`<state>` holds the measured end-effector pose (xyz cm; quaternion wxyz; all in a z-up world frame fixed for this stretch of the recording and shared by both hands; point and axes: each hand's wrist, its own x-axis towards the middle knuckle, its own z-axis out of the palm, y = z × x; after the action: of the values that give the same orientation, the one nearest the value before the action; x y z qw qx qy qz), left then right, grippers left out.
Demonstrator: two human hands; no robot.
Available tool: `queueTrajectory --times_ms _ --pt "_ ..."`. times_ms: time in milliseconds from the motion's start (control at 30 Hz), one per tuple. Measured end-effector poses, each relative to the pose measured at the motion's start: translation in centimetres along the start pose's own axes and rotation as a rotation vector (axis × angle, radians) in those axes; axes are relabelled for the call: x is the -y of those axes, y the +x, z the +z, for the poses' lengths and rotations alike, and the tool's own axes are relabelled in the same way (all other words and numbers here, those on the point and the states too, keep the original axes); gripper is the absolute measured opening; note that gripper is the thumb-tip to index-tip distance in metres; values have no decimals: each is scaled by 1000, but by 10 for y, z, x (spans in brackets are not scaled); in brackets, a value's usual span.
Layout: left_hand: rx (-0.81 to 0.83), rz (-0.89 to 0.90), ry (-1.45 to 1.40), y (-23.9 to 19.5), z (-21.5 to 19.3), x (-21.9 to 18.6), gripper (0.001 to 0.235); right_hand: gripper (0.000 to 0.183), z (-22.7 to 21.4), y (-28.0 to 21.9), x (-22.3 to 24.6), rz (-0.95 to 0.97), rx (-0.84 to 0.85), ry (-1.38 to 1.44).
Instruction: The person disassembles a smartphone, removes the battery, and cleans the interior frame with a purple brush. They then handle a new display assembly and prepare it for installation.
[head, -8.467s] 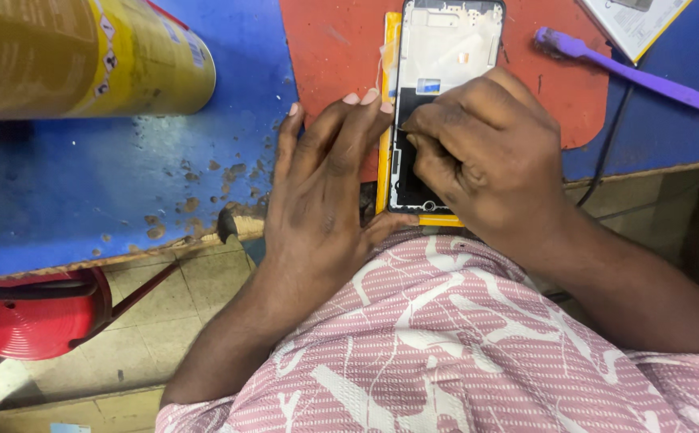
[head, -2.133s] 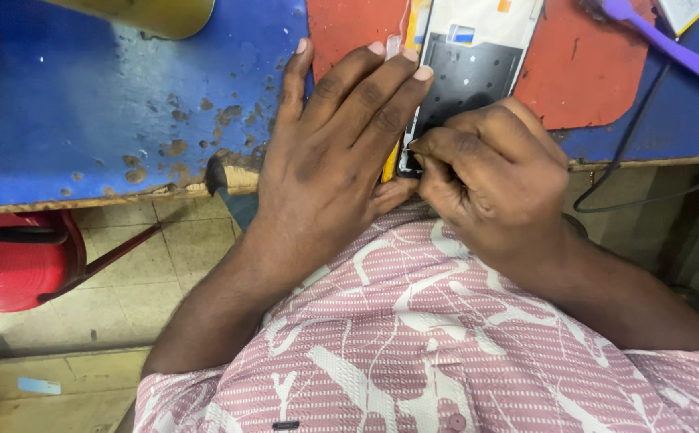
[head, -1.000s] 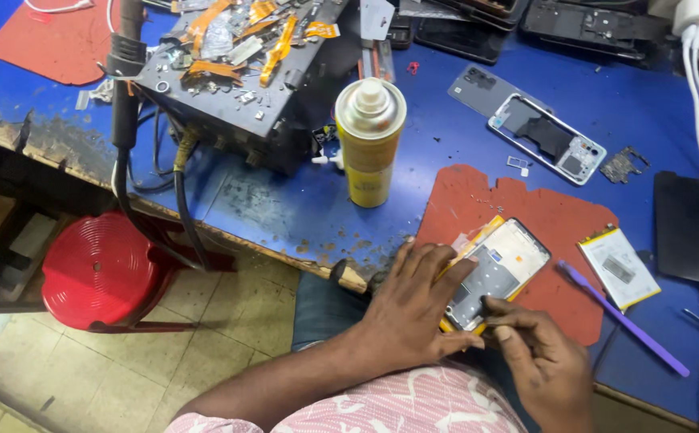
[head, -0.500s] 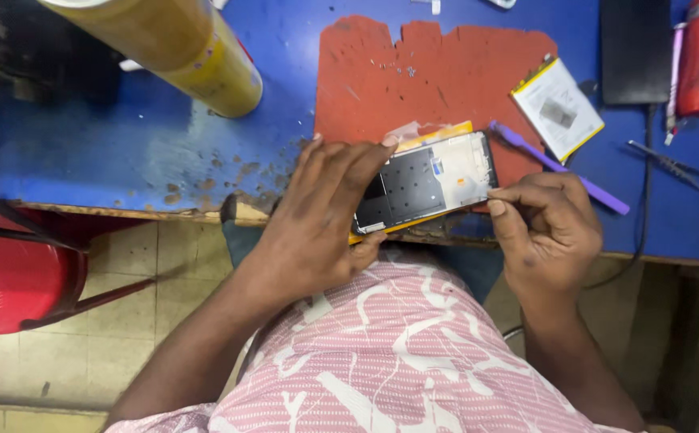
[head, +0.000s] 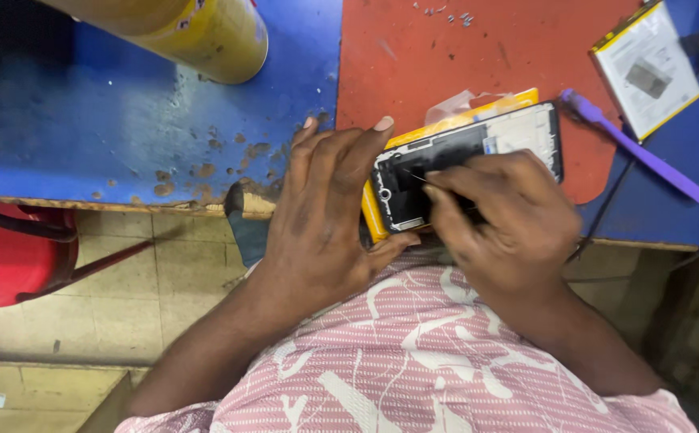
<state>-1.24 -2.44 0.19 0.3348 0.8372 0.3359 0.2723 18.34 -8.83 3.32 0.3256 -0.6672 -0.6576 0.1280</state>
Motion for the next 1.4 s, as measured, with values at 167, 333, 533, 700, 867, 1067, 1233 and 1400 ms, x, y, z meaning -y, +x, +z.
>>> queueTrajectory --times_ms 167,333,533,700,867,1067,1233,1400 --pt "17 -3 -47 0 -2 5 116 18 18 16 8 -67 74 27" --pt "47 -20 -84 2 -3 7 119 18 22 24 16 -104 103 6" --pt "25 8 -124 9 -8 7 118 17 24 23 16 -79 121 -37" --pt "46 11 -133 11 -10 7 118 17 25 20 12 -62 140 -26" --pt "46 5 -139 10 -10 7 118 17 27 21 13 -74 124 -72" --pt "22 2 -149 9 -7 8 116 18 31 28 20 -94 81 -90" --pt "8 18 -152 9 -6 8 113 17 31 28 20 -91 73 -97" --pt "27 6 -152 8 -7 9 114 16 33 26 19 -98 57 -106"
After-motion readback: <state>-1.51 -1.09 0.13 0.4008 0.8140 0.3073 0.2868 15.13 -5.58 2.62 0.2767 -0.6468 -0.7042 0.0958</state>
